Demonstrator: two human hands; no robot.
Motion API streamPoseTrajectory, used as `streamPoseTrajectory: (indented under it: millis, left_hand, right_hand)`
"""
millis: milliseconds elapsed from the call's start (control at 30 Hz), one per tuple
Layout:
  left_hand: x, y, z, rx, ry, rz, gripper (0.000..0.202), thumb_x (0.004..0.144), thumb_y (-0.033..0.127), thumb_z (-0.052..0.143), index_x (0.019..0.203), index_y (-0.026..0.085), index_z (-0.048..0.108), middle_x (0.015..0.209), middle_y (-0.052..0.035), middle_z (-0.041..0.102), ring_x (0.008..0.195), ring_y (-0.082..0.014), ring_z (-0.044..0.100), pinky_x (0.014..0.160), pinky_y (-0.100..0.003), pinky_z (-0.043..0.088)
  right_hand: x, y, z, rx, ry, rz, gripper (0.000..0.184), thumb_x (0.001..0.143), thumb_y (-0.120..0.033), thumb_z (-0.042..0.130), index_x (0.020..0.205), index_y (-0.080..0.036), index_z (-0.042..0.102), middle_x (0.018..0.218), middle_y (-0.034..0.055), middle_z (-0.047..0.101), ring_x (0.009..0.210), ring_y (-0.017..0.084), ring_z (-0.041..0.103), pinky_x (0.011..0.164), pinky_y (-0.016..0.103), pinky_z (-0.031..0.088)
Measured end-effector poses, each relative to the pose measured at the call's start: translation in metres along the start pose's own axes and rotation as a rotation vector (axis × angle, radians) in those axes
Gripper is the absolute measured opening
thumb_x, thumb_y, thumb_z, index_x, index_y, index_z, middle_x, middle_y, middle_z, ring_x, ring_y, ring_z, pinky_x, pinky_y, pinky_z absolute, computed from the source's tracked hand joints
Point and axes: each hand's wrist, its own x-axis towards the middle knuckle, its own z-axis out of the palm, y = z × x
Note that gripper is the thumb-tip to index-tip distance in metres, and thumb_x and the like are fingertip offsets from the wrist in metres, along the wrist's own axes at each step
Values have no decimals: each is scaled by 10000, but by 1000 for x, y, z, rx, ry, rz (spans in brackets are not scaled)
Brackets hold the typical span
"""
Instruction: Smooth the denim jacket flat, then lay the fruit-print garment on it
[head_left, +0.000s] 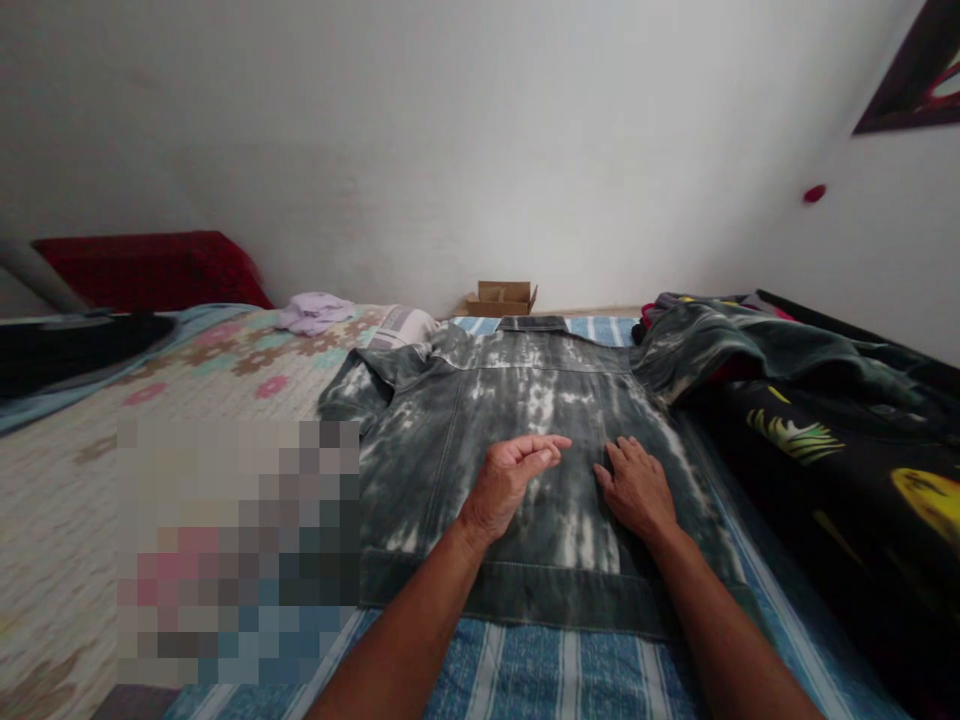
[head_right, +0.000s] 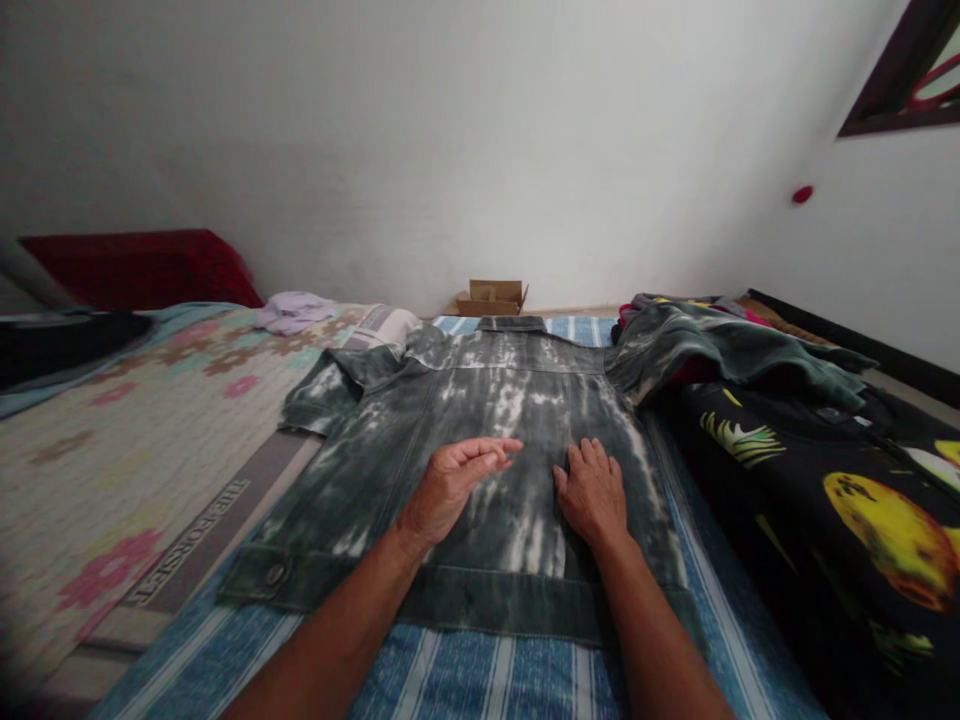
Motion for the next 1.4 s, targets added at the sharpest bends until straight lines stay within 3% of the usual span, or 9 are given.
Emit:
streamPoseTrajectory:
  millis: [400,767,1100,1267,1400]
  left_hand:
    - [-12,14,6,-5,9,6,156,770,273,613,822,155,700,1058,-90,685,995,-220,604,907,-354,450]
    - [-18,13,6,-55,-3,-1,178,769,287,619,852,160,712,1025,-90,695,964,-221,617,897,-370,462]
    - [-30,21,1,39,-25,-42,188,752,302,621,807,147,711,1003,-100,701,945,-223,621,867,-349,472]
    - [-24,24,7,-26,63,-48,187,727,284,641,834,156,725,945,-90,716,894,-214,634,825,-342,490]
    - [-7,33,19,-130,176,-63,147,698,257,664,769,145,726,869,-94,724,880,-220,644,793,-336,498]
  right_hand:
    - [0,1,-1,-34,-7,-1,423,907,-383,344,1229,-156,498,1382,119,409,1320,269,275,1020,415,245]
    - [0,1,-2,-18,-11,-3,423,909,-386,342,1227,-155,496,1385,123,404,1320,269,272,1016,419,247]
    - [-2,1,-3,-13,-5,-6,428,907,-379,350,1246,-152,481,1384,125,410,1328,258,260,1023,418,244]
    - [-1,1,0,-24,7,-2,425,905,-381,348,1242,-166,492,1382,114,415,1326,255,267,1018,416,254]
    - [0,-1,3,-19,14,-8,426,903,-374,349,1241,-164,501,1380,117,421,1326,257,277,1022,420,256]
